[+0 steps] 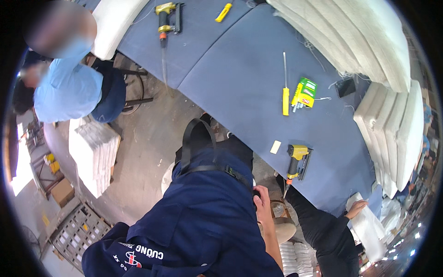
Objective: The person wraps white fabric around rectangular foam cushions and secures it using a pneumatic staple gun. They repeatedly pull the fabric taut, fold the edges, and staple the material to the wooden base of the cushion. The person works at a table in a factory setting, handling multiple cushions one by one.
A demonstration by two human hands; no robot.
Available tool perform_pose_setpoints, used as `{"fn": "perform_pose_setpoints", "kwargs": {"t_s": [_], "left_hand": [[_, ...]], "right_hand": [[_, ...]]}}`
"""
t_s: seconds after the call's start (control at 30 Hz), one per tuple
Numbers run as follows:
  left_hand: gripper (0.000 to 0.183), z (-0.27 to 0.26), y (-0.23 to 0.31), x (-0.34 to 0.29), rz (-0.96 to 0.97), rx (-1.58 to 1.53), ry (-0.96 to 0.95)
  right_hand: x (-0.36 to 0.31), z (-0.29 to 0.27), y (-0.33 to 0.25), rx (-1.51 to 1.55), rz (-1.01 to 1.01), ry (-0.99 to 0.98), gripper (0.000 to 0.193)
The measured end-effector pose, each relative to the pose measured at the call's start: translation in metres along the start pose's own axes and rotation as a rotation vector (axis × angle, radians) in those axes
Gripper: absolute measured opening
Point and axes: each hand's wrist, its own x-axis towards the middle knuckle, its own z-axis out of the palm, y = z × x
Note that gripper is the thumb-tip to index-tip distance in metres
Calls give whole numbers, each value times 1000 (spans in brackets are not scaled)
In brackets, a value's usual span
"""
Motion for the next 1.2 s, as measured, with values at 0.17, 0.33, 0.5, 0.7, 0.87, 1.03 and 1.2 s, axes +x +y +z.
{"fn": "perform_pose_setpoints", "kwargs": {"t_s": [0.17, 0.33, 0.5, 0.7, 0.87, 1.03, 1.2], "left_hand": [[46, -45, 72, 36, 33, 169, -86], [45, -36, 158, 91, 115, 293, -236], [44, -127, 274, 75, 173, 516, -228], [43, -63, 391, 59, 954, 431, 391], [43, -43, 359, 106, 908, 70, 162], [39, -47, 387, 173, 725, 294, 102], [42, -110, 398, 295, 649, 1681, 261]], "right_hand": [[11, 2, -15, 173, 184, -32, 44], [15, -7, -2, 249, 316, 22, 40], [29, -9, -7, 181, 305, 116, 37], [99, -15, -106, -84, -48, 128, 35], [96, 18, -94, 59, -118, -137, 19], [143, 52, -33, 169, -4, -89, 23], [193, 110, 83, 148, -12, -478, 33]]}}
